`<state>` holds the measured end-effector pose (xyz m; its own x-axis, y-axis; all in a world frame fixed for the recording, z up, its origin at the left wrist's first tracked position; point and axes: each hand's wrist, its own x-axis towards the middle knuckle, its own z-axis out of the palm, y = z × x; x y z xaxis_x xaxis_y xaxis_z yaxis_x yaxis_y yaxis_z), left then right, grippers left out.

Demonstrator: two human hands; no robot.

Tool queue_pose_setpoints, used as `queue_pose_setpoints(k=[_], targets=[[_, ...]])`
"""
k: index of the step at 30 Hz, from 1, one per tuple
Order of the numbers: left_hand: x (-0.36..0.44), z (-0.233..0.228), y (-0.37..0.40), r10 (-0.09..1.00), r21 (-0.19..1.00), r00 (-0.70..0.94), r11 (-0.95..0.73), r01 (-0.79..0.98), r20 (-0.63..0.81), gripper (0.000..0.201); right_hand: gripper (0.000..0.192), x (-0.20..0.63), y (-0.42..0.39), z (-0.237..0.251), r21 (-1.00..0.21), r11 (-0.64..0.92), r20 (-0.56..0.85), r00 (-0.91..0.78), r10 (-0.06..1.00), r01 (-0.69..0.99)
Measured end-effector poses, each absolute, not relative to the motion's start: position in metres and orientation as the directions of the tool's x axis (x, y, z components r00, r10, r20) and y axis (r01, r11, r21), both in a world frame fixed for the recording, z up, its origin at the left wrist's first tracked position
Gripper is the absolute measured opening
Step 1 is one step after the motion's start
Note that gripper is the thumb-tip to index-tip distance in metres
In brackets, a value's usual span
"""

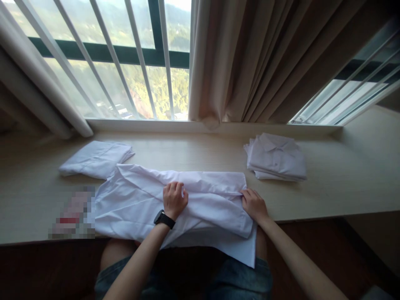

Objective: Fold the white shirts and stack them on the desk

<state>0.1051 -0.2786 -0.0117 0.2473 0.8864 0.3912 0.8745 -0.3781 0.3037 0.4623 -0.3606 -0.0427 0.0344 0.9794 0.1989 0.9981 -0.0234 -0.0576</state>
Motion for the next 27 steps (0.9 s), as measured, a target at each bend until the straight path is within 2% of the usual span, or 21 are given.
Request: queue_pose_setpoints(k=[3, 6, 8, 10, 12, 14, 16, 18, 20, 21, 23, 24, 27], targets=[[0.081, 0.001, -0.253, 0.854, 0.152, 0.365, -0.444, 0.883, 0.372, 0.046, 0.025, 0.468, -0.358, -0.033, -0.137, -0.022, 0.121, 0.038, 0.992, 0.990], [0.060, 0.004, -0.230, 0.824, 0.056, 0.494, -0.527, 0.848, 0.278, 0.039, 0.021, 0.474, -0.361, -0.022, -0.190, -0.007, 0.146, 0.035, 0.989, 0.982], [0.048, 0.000, -0.222, 0.814, 0.039, 0.522, -0.548, 0.835, 0.254, 0.038, 0.021, 0.475, -0.365, -0.017, -0.181, 0.025, 0.212, 0.014, 0.977, 0.983], [0.040, -0.004, -0.219, 0.795, 0.036, 0.560, -0.582, 0.812, 0.233, 0.040, 0.021, 0.474, -0.368, -0.017, -0.173, 0.090, 0.195, -0.055, 0.979, 0.981], [0.035, -0.006, -0.221, 0.790, 0.039, 0.582, -0.599, 0.800, 0.194, 0.040, 0.021, 0.473, -0.369, -0.019, -0.217, 0.141, 0.126, -0.116, 0.985, 0.966], [0.034, -0.003, -0.229, 0.808, 0.050, 0.562, -0.578, 0.814, 0.177, 0.044, 0.023, 0.473, -0.373, -0.021, -0.299, 0.135, 0.117, -0.105, 0.988, 0.945], [0.038, 0.005, -0.243, 0.817, 0.077, 0.541, -0.563, 0.823, 0.200, 0.051, 0.027, 0.471, -0.386, -0.021, -0.391, 0.025, 0.171, 0.045, 0.984, 0.920], [0.048, 0.014, -0.267, 0.779, 0.115, 0.586, -0.618, 0.778, 0.225, 0.053, 0.029, 0.466, -0.412, -0.023, -0.480, -0.199, 0.169, 0.313, 0.935, 0.854], [0.063, 0.018, -0.298, 0.688, 0.154, 0.687, -0.724, 0.673, 0.233, 0.051, 0.030, 0.453, -0.449, -0.029, -0.537, -0.446, 0.050, 0.555, 0.830, 0.716], [0.074, 0.018, -0.314, 0.629, 0.171, 0.743, -0.778, 0.605, 0.231, 0.050, 0.031, 0.444, -0.468, -0.034, -0.542, -0.537, -0.035, 0.621, 0.783, 0.646], [0.098, 0.013, -0.344, 0.509, 0.187, 0.832, -0.859, 0.476, 0.220, 0.050, 0.037, 0.423, -0.504, -0.045, -0.527, -0.620, -0.156, 0.651, 0.743, 0.581], [0.112, 0.008, -0.355, 0.459, 0.186, 0.863, -0.885, 0.426, 0.209, 0.051, 0.041, 0.411, -0.517, -0.050, -0.516, -0.622, -0.160, 0.647, 0.746, 0.589], [0.150, -0.012, -0.373, 0.413, 0.165, 0.895, -0.907, 0.387, 0.170, 0.055, 0.057, 0.386, -0.533, -0.060, -0.478, -0.571, -0.016, 0.643, 0.765, 0.667]])
